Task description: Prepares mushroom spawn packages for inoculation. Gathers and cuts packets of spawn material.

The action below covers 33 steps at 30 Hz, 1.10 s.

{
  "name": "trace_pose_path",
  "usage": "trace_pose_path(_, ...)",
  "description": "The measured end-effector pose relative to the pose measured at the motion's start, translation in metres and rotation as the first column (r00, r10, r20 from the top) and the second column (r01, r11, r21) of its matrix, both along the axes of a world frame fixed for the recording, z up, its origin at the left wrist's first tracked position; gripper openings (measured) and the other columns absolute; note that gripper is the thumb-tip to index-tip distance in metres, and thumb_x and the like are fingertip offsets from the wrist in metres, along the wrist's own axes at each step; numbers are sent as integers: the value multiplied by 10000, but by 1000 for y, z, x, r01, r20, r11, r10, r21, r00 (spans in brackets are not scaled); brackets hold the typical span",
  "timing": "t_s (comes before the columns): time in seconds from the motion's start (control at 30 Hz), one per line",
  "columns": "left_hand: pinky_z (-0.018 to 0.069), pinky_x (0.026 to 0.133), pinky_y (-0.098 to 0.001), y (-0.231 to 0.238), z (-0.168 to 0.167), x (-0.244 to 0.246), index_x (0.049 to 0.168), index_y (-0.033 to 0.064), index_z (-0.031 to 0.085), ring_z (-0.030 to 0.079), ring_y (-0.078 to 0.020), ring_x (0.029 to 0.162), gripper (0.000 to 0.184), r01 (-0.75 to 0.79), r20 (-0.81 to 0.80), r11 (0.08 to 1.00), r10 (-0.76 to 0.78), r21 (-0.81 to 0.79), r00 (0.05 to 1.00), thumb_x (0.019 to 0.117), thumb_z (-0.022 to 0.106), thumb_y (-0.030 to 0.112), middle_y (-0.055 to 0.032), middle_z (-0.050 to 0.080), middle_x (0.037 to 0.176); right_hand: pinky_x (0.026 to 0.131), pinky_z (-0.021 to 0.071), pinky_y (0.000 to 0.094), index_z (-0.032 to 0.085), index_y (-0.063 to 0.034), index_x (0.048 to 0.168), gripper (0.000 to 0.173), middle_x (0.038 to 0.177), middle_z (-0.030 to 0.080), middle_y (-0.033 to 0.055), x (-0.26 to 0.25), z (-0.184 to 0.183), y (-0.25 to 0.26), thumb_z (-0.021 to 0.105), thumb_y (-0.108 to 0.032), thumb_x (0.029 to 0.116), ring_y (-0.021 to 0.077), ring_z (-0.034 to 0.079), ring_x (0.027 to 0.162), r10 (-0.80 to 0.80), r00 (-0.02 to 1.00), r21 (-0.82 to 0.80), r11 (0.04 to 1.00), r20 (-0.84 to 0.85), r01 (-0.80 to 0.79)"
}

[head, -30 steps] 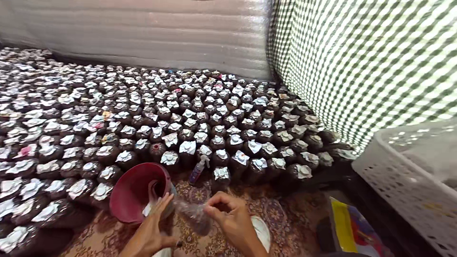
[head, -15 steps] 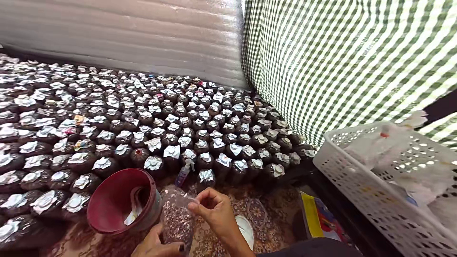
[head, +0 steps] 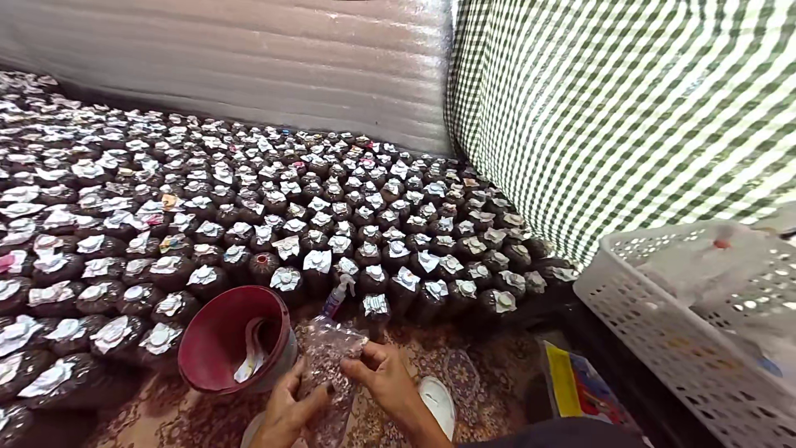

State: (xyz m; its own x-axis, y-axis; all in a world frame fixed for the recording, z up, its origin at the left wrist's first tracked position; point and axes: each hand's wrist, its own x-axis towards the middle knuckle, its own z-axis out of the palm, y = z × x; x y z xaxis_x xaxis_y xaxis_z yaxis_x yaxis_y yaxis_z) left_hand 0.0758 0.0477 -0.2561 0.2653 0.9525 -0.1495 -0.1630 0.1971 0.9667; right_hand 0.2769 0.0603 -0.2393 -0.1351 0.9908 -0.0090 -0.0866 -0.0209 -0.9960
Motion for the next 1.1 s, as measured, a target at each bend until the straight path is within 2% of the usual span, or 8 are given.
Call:
trace_pose_path(0.1, 631, 844, -364, 6, -4, 3, 1163, -9, 703, 748, -198, 923, 313, -126, -51, 992, 127, 26, 991, 874, 732, 108, -105, 767, 1017, 847, 615, 323, 689, 26, 1199, 368, 1053, 738, 89, 3, 0, 2, 788, -165, 900, 148, 715, 927, 49, 998, -49, 998, -26, -51)
trace_pose_path(0.27, 621, 800, -336, 9, -14, 1, 1033, 16, 736, 737, -157, 844, 168, -57, -41, 997, 55, -53, 998, 887, 673, 72, -80, 763, 926, 629, 567, 267, 704, -3, 896, 177, 770, 686, 39, 4, -3, 8, 715, -169, 955, 102, 647, 666, -185, 982, -28, 982, -43, 184)
trace_pose_path(0.4, 621, 805, -334, 8, -18, 1, 1045, 38, 713, 734, -145, 848, 216, 11, 24, 995, -9, -103, 1000, 906, 702, 203, -57, 758, 931, 616, 556, 257, 699, -24, 813, 235, 734, 680, 31, 12, -5, 10, 750, -220, 933, 93, 641, 646, -205, 979, 19, 979, -1, 205)
trace_pose_path(0.53, 615, 879, -364, 12, -15, 6, 1196, 22, 662, 736, -164, 938, 373, 10, -7, 994, -10, -109, 1000, 1062, 466, 311, -78, 755, 1017, 712, 585, 264, 757, -20, 970, 253, 908, 751, 41, 19, -3, 9, 583, -190, 1040, 92, 683, 747, -109, 987, -26, 993, 119, 113)
trace_pose_path(0.7, 612, 848, -343, 12, -14, 10, 1158, -10, 701, 731, -148, 903, 262, -133, -51, 989, 130, -60, 990, 1005, 529, 115, -83, 758, 998, 862, 577, 300, 665, -34, 1320, 377, 1233, 690, 72, 16, -3, 8, 582, -272, 1040, 103, 676, 967, 82, 988, -82, 994, 129, -72)
trace_pose_path(0.87, 617, 834, -340, 11, -5, 13, 1078, -14, 734, 733, -155, 889, 202, -206, -22, 978, 206, -5, 978, 923, 653, 87, -92, 759, 993, 740, 583, 264, 737, -30, 842, 230, 900, 674, 40, 2, -17, 6, 785, -249, 895, 97, 657, 810, -97, 993, 6, 995, 68, 97)
trace_pose_path(0.97, 593, 922, -340, 17, -2, 10, 1271, -21, 602, 708, -141, 1029, 458, -128, 47, 986, 124, 107, 991, 912, 704, 245, -62, 731, 1132, 761, 577, 256, 732, -19, 845, 210, 938, 687, 45, 1, -11, 3, 741, -209, 936, 88, 656, 841, -38, 999, 46, 998, -11, 38)
trace_pose_path(1.1, 612, 837, -315, 22, 7, 15, 1030, 11, 758, 730, -149, 908, 167, -282, 68, 946, 274, 159, 959, 871, 708, 23, -80, 766, 985, 804, 596, 278, 752, -1, 991, 155, 1008, 712, 58, 4, -8, 1, 722, -146, 945, 97, 679, 879, 110, 993, 4, 994, -42, -110)
